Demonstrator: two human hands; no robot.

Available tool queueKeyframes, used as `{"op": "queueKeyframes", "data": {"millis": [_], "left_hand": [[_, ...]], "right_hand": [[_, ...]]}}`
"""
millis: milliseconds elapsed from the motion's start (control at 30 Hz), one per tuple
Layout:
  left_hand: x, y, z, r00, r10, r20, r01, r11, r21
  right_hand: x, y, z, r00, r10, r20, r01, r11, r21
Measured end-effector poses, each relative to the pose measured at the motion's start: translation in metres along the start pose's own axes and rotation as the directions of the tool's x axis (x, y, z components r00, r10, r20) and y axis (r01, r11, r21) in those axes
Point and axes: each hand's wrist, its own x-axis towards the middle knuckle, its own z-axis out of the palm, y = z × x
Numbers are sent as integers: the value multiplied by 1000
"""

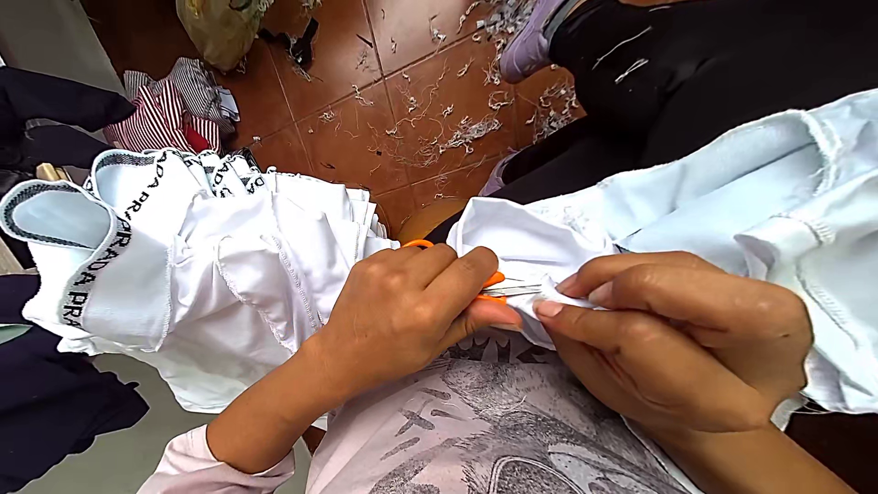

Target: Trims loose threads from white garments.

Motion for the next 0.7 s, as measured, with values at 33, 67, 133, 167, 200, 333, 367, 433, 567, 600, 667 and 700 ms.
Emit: {"op": "queueKeyframes", "data": {"millis": [33,67,133,167,200,333,367,433,567,600,667,700], "left_hand": [[0,0,0,1000,7,2,-7,1000,3],[1,-1,-1,1000,10,7,-11,1000,5],[1,-2,-3,1000,7,21,-7,1000,6],[2,-3,-4,1000,6,27,-6,1000,6],[2,-4,-5,999,6,34,-6,1000,9],[4,-4,-7,998,15,57,-16,1000,19],[5,-4,-6,998,26,62,-27,999,17],[6,-5,-5,997,51,52,-50,999,-16],[18,-22,-2,998,-33,-44,13,920,-391],[23,-27,0,998,-67,-20,46,841,-539],[34,-29,4,993,-51,105,114,614,-781],[38,-28,8,988,-4,152,131,524,-841]], "right_hand": [[0,0,0,1000,-4,0,4,1000,-3],[0,0,0,1000,-5,-1,5,1000,-1],[1,0,0,1000,-6,-5,6,1000,-1],[1,0,0,1000,-7,-5,7,1000,-3],[1,0,-1,1000,-8,-4,8,1000,-5],[1,0,1,999,-31,-10,31,999,-7],[1,0,1,999,-35,-11,34,999,-5],[1,0,2,999,-33,-13,34,999,10],[1,3,1,999,-17,-27,18,999,27],[0,3,1,1000,-21,-22,22,1000,15],[1,3,1,999,-37,-13,37,999,-3],[2,4,1,999,-42,-17,42,999,-7]]}}
